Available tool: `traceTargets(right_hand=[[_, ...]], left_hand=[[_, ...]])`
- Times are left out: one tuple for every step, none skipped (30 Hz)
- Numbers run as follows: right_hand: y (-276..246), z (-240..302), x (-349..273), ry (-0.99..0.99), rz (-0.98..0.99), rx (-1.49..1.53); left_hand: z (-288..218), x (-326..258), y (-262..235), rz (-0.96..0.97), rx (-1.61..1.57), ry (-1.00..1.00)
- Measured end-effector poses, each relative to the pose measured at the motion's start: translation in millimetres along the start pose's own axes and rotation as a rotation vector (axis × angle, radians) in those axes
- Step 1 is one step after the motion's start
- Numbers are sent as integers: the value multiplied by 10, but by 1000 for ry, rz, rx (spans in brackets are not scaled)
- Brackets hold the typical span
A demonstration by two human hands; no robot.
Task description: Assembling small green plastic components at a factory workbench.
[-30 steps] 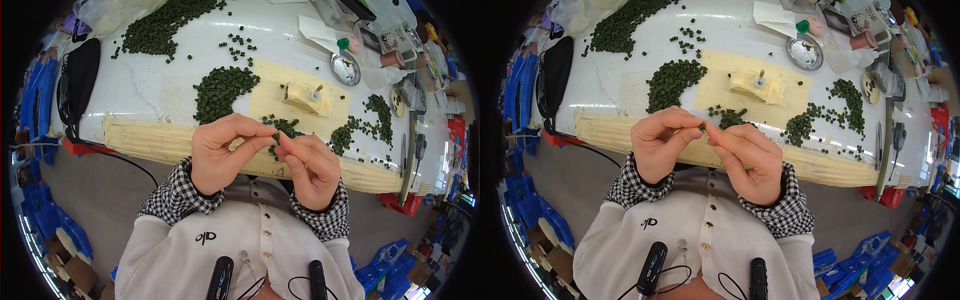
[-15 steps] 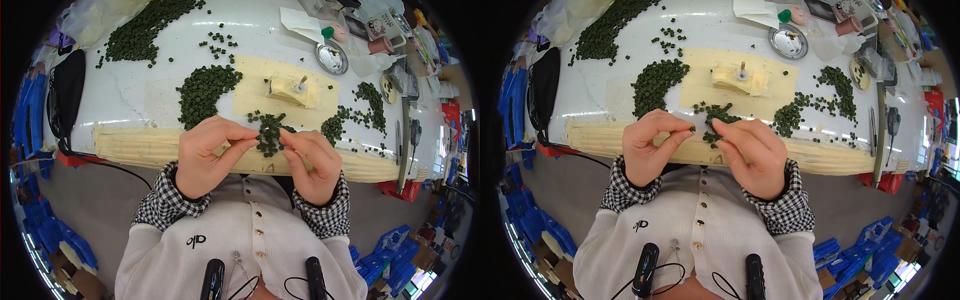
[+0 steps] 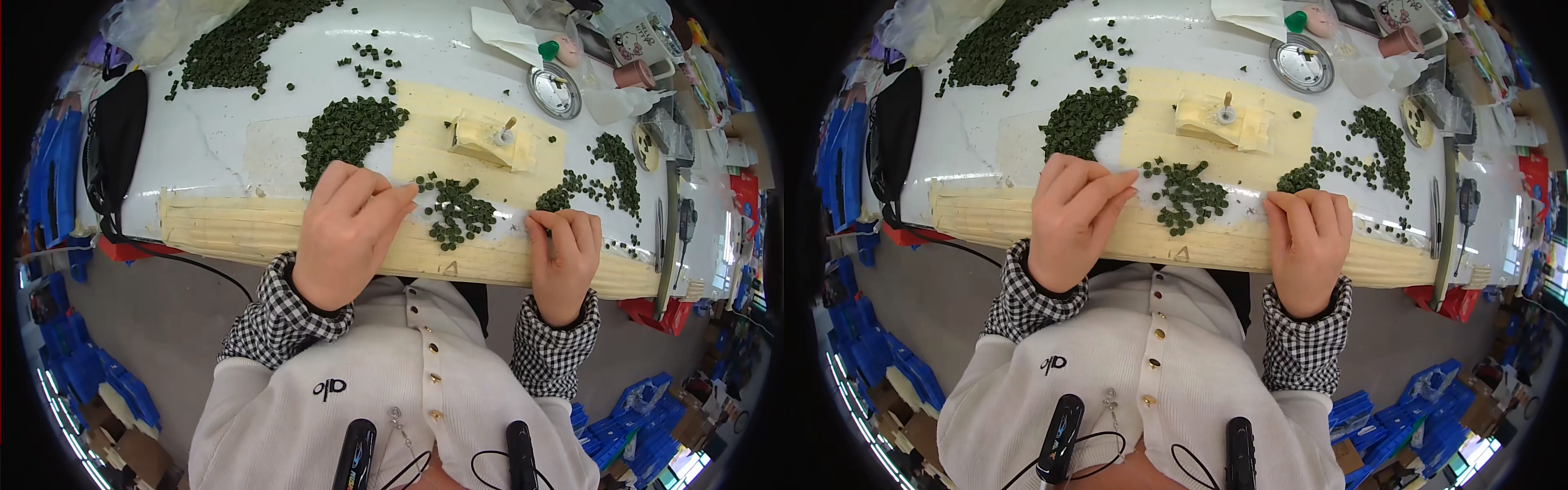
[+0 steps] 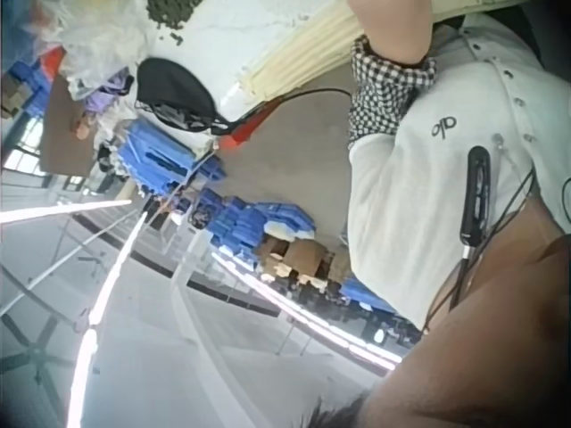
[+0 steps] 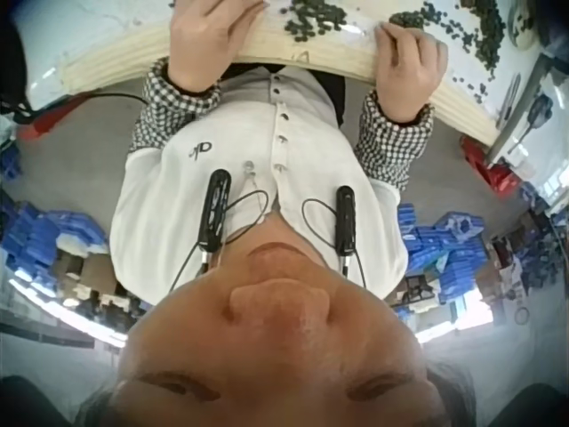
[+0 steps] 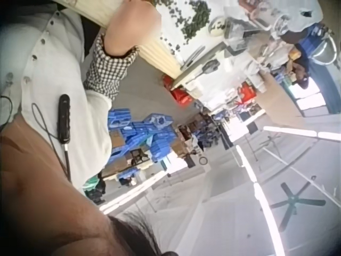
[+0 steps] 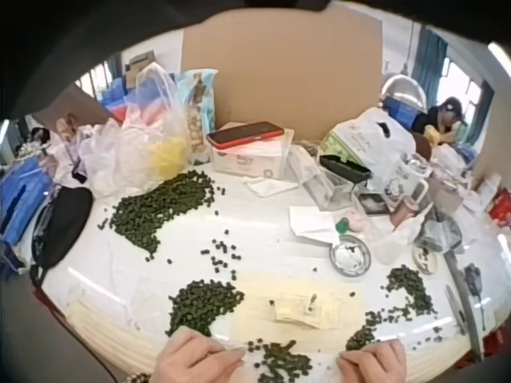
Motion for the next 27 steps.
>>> traceTargets(right_hand=[[5,-2,-2,-6,5,3],[5,-1,-3,4,7,29],[-7,2,0,13,8,50],[-8,5,-2,22,9,72],[-15,-1,-13,48,-19,140],[-14,1,-28,73,-48,205],[-14,8,-42,99,-77,271],[4,38,-42,118,-68,319],[8,73,-31,136,-60,363],[17,104,-25,154,-51,408],[42,139,-25,158,-24,468],[59,165,-27,161,2,525],[78,192,-30,165,29,582],[135,165,-56,243,62,702],[205,141,-97,321,94,819],[270,123,-131,399,126,935],[334,135,-147,481,180,1127],[394,150,-163,541,217,1257],[458,167,-175,600,254,1387],[517,186,-189,659,292,1517],[551,232,-177,644,345,1586],[574,263,-179,669,374,1613],[597,307,-179,693,403,1640],[618,337,-184,719,429,1664],[639,352,-190,709,451,1660],[651,368,-186,712,455,1697],[667,389,-181,714,462,1736]], left_hand=[[54,-6,-103,-40,19,-25],[100,-17,-186,-34,48,-44],[145,-23,-273,-31,74,-63],[180,-35,-329,-27,101,-81],[180,-55,-352,-23,97,-81],[166,-77,-339,6,93,-83],[147,-103,-320,36,89,-85],[133,-123,-292,65,84,-86],[118,-130,-267,54,67,-83],[118,-137,-243,65,86,-78],[120,-140,-224,77,104,-74],[117,-139,-200,87,120,-68],[119,-139,-186,93,123,-66],[124,-140,-177,100,127,-64],[126,-139,-163,105,128,-61],[116,-125,-170,85,82,-59],[99,-103,-189,65,36,-57],[81,-86,-215,48,-7,-57],[122,-100,-204,54,-187,-164],[134,-130,-173,59,-368,-272],[153,-158,-124,63,-545,-381],[141,-163,-64,37,-701,-424],[123,-175,19,10,-857,-466],[118,-179,84,-14,-1016,-504],[87,-155,126,51,-1062,-506],[96,-168,173,57,-1148,-544],[106,-196,229,62,-1233,-582]])
Point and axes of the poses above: each hand's wrist, its own x-axis towards the middle knuckle, its own y-axis out of the palm, z = x × y, the point moved 8 cm from there along x, towards the middle knuckle, and after that the axes turned 3 degrees about y, right-handed, at the moved point
